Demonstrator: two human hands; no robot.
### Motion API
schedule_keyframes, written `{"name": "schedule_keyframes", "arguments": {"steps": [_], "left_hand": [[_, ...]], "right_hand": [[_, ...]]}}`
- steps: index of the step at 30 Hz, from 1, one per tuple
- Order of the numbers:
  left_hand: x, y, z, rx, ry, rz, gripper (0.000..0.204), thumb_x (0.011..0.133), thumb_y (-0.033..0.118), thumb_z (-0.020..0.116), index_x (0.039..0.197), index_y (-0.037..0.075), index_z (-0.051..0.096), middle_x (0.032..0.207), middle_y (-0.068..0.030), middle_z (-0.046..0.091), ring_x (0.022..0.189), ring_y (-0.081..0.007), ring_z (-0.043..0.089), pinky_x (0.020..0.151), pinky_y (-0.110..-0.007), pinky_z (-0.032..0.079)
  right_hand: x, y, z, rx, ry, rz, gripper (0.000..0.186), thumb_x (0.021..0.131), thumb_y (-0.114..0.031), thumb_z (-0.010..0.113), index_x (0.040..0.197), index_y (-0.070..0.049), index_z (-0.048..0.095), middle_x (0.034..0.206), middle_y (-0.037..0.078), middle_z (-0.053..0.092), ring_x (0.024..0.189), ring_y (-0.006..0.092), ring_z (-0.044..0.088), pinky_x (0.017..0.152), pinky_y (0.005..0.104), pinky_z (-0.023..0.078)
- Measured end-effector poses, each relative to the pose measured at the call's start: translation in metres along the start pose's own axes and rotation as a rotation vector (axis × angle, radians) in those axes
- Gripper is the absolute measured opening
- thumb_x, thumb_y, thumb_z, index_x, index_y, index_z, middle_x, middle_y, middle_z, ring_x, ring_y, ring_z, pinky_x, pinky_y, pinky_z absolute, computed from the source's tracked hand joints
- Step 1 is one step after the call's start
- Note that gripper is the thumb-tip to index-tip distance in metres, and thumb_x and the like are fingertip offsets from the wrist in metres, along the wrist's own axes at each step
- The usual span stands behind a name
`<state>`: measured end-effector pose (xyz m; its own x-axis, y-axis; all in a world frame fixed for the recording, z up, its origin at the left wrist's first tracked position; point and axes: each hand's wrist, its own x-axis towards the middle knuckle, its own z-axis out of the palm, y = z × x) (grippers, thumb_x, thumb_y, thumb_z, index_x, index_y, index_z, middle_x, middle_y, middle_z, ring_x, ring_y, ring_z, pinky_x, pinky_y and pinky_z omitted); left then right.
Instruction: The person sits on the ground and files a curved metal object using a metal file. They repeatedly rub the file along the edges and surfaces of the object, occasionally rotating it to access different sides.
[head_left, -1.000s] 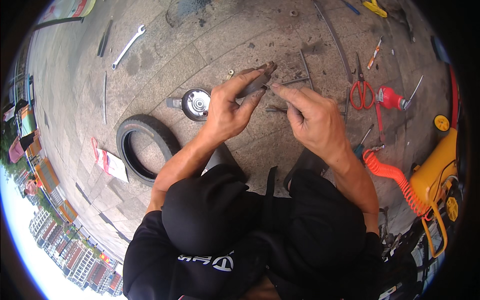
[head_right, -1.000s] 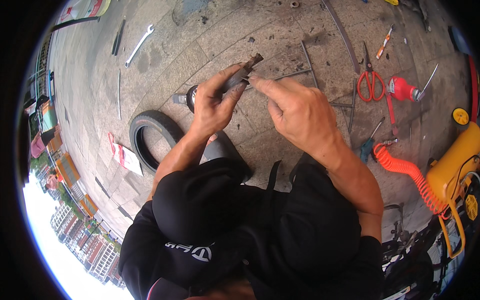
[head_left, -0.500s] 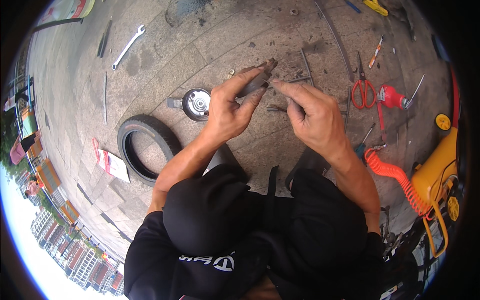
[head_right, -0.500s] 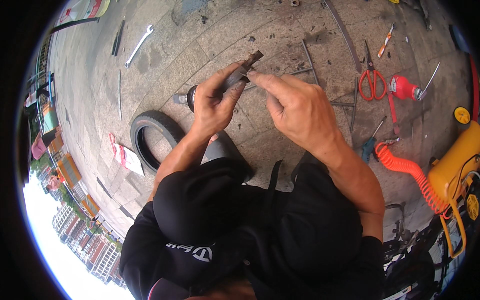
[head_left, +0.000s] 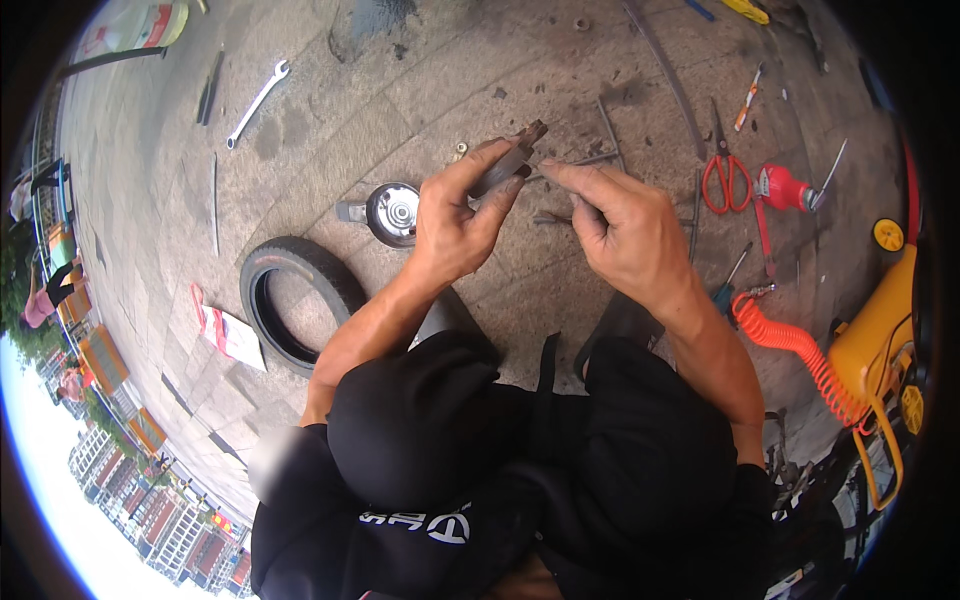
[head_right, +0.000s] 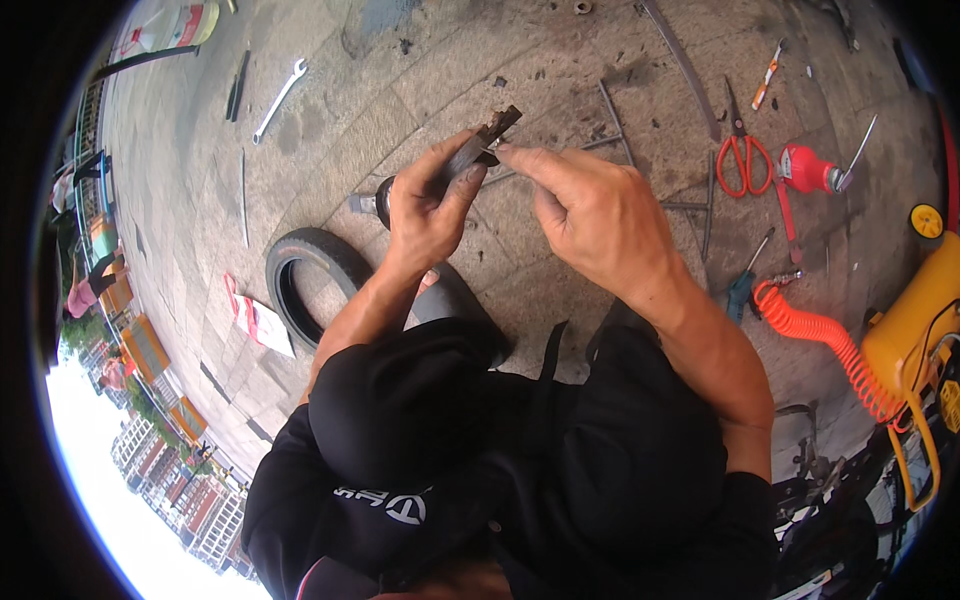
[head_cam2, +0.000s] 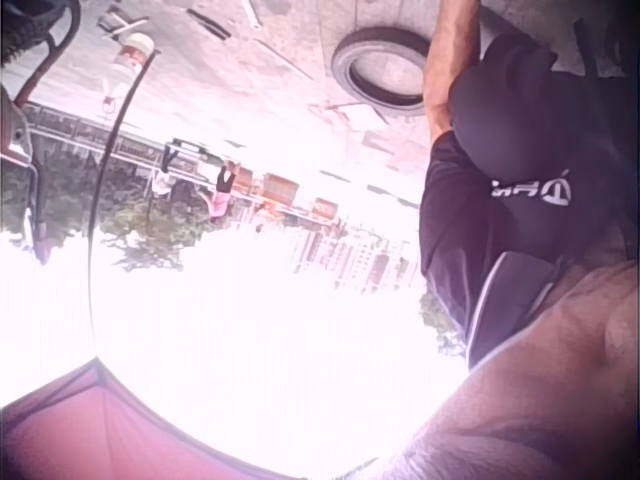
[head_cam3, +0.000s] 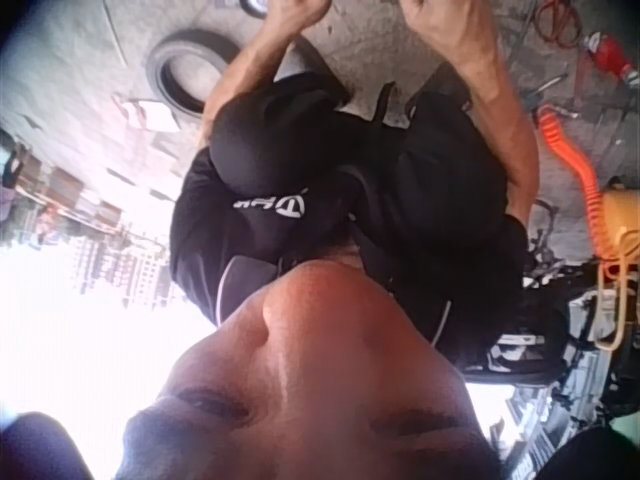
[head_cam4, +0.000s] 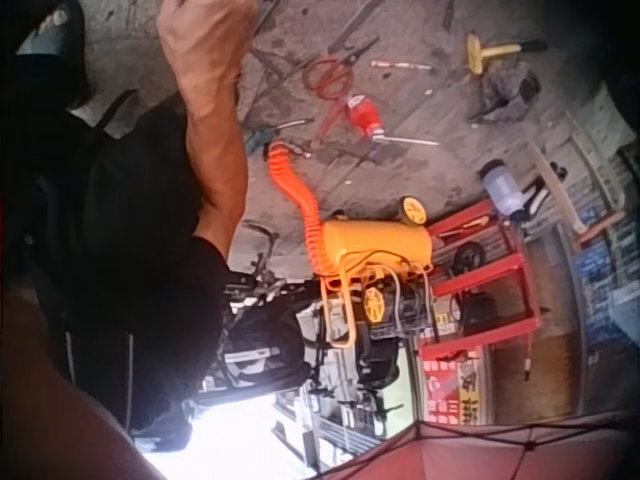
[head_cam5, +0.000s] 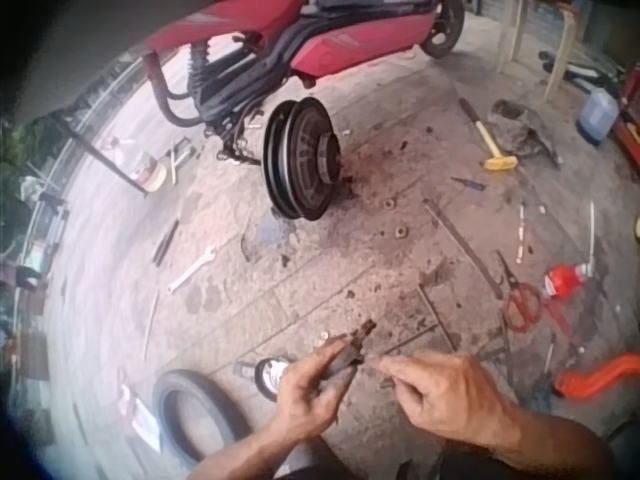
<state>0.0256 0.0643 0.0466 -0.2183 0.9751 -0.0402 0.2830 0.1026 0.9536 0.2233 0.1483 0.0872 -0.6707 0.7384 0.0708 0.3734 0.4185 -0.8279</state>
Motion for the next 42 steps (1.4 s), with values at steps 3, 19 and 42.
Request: {"name": "schedule_keyframes", "arguments": {"steps": [3,19,42], "left_hand": [[-0.001,0.001,0.0,0.008,0.017,0.001,0.038,0.091,0.006,0.072,0.127,-0.004,0.065,0.116,-0.0219,0.073,0.106,-0.029,0.074,0.091,-0.036,0.056],[0.0,0.005,-0.002,0.107,0.004,0.052,0.039,0.096,0.0,0.068,0.133,-0.006,0.061,0.114,-0.013,0.074,0.105,-0.0157,0.067,0.094,-0.029,0.051],[0.003,-0.053,-0.007,-1.773,-0.103,-0.558,0.054,0.101,0.05,0.058,0.146,0.02,0.052,0.15,-0.0195,0.052,0.132,-0.0484,0.053,0.1,-0.07,0.049]], "right_hand": [[0.0,0.0,-0.002,0.02,0.026,0.013,0.044,0.083,0.01,0.062,0.122,-0.008,0.072,0.103,0.016,0.074,0.086,0.0315,0.074,0.073,0.0374,0.057],[0.005,0.003,0.003,-0.066,0.082,-0.035,0.041,0.086,-0.001,0.069,0.124,-0.014,0.071,0.095,0.013,0.074,0.078,0.0334,0.072,0.067,0.0412,0.059],[-0.02,0.049,0.021,0.66,0.085,0.503,0.027,0.101,-0.009,0.063,0.125,0.003,0.06,0.078,-0.001,0.061,0.07,0.004,0.052,0.061,0.0225,0.044]]}}
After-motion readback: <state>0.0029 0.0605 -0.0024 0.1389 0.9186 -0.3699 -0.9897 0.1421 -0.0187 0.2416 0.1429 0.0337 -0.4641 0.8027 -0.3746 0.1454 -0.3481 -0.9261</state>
